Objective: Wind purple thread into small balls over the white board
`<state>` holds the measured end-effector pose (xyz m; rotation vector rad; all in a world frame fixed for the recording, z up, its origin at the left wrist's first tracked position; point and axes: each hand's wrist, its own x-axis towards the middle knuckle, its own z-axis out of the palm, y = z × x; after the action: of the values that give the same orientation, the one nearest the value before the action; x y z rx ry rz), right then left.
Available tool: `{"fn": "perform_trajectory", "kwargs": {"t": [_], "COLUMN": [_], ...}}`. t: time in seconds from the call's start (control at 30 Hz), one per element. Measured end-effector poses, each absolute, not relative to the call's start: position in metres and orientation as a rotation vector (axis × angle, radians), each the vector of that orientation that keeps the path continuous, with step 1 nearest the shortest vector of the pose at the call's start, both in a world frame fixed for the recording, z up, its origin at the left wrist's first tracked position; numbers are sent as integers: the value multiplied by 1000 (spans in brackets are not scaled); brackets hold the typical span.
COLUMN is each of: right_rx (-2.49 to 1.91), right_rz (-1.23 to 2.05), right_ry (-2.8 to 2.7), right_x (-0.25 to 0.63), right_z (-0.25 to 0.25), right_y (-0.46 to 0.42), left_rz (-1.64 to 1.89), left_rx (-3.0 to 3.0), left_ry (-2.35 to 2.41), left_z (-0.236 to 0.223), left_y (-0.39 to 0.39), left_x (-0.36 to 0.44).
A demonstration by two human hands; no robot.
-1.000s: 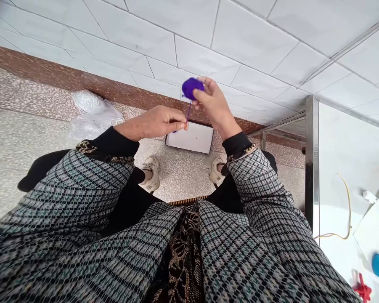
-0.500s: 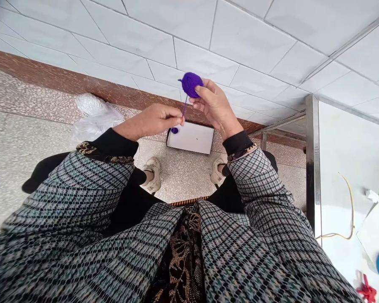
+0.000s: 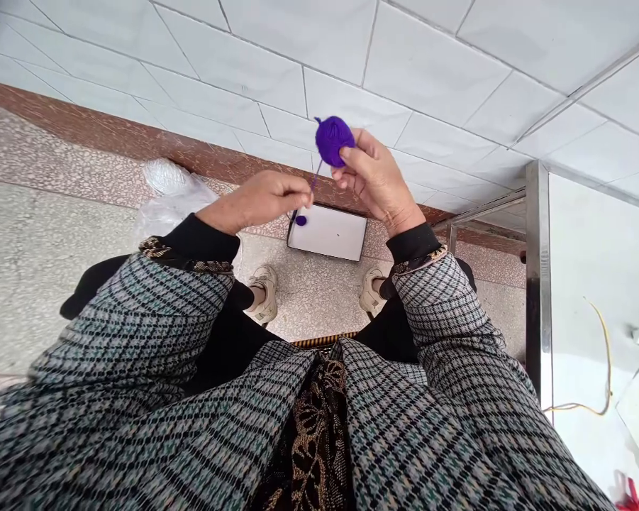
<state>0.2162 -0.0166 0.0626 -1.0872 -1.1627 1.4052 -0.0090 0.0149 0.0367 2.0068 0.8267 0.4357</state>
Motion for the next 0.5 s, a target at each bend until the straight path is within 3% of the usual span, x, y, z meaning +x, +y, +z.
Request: {"fn": "perform_trajectory", "kwargs": {"t": [0.13,0.3,0.4,0.5], "right_rx": [-1396,-1242,-1080,-1047], "right_rz": [1322,1678,1764,1581], "right_ry": [-1343,-1793,-1663,-1394], "right_x": [209,207,215,221], "right_z": [51,56,62,65], "right_y": [-15,-23,-24,-22], "left_rz": [357,530,604,592], "left_rx": [2051,2038,1963,1907], "left_ry": [683,855,914,925], "left_z": [49,52,46,41], "left_y": [8,14,18,18], "left_x": [-7,-18,-19,-14]}}
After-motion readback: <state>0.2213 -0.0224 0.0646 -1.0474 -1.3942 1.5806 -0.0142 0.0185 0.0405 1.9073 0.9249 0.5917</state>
